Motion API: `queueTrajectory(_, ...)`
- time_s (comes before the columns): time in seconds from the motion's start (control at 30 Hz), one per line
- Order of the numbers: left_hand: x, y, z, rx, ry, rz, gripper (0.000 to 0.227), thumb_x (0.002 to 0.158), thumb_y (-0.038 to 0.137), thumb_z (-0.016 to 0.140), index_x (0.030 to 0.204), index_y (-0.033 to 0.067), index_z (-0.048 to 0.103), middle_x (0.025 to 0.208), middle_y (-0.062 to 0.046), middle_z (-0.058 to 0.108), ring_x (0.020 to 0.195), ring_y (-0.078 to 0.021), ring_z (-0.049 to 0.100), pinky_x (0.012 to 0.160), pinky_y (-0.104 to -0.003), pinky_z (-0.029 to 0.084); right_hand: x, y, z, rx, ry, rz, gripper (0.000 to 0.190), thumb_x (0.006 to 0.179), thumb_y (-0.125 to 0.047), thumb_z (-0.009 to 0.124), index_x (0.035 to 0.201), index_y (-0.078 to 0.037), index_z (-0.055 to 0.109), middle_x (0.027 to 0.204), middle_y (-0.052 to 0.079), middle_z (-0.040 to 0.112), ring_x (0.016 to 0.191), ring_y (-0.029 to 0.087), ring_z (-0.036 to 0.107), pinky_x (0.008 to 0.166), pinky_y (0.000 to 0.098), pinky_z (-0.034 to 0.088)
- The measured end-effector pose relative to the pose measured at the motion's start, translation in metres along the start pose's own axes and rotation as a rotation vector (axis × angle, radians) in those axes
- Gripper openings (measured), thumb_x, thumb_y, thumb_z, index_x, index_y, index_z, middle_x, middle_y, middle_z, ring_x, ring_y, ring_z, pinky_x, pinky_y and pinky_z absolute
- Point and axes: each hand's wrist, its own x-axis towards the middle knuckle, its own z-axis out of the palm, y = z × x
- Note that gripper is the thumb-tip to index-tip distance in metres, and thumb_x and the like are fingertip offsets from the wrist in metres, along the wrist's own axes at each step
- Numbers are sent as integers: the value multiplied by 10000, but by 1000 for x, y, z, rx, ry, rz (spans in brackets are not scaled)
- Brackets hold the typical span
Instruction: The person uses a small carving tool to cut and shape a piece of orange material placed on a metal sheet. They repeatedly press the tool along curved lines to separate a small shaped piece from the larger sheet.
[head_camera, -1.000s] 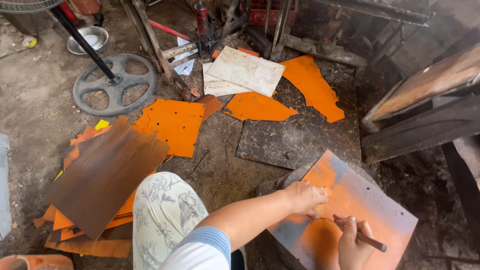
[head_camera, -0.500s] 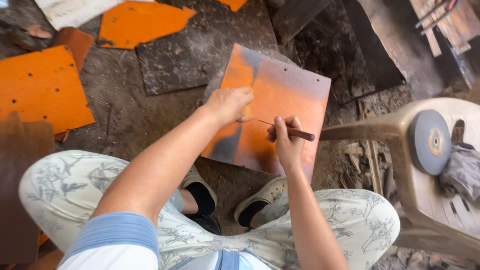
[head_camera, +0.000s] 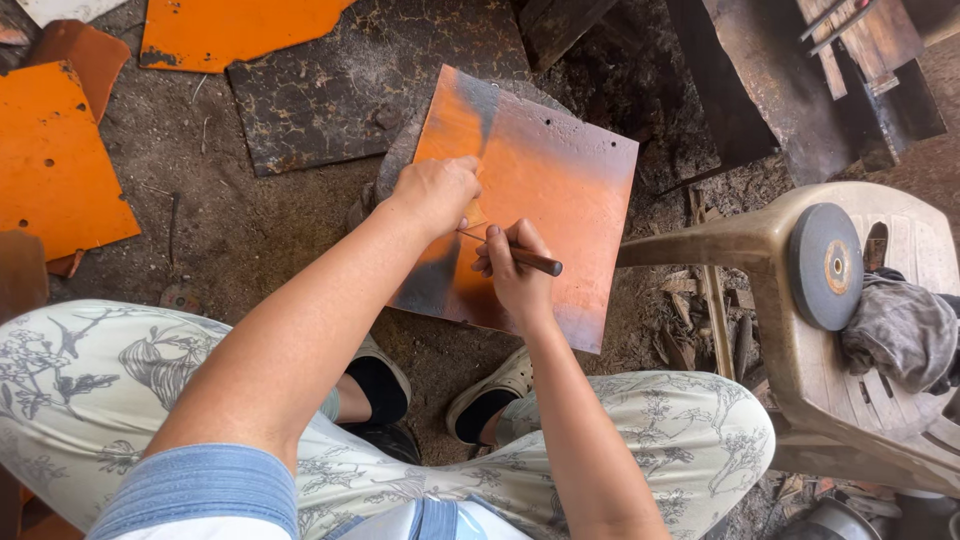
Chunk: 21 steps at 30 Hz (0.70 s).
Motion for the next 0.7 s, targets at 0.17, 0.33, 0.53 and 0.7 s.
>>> queueTrajectory(0.17,-2,3,0,91,-6,14,182,749,162,841,912,126,769,1166,-29,637,978,-292,703,1034,-577,463,16,1,-25,-89,-87,2,252,1033,-157,640,833,-37,543,763,98,695,631,134,697,525,275,556)
queueTrajectory(0.33,3,2,15,134,-6,-4,130,762,107,800,888,99,768,1179,-53,644,999,-286,704,1091,-579,438,31,-1,-46,-38,-67,-8,257,1038,-132,646,829,-25,542,768,114,696,636,145,702,541,281,559)
queueTrajectory(0.53,17,16,47,290,72,29,190,797,96,715,968,63,789,1208,-110,664,1207,-300,594,932,-437,537,39,-22,-72,137,95,25,173,1023,-147,624,894,-66,541,732,93,669,583,149,669,511,292,543)
queueTrajectory(0.7,48,65,65,383,-207,-85,311,1006,147,564,1233,11,727,1309,-205,696,1250,-430,601,1074,-577,465,72,-60,-94,-130,176,5,270,1053,-164,668,864,-88,492,666,93,584,503,170,536,437,316,430)
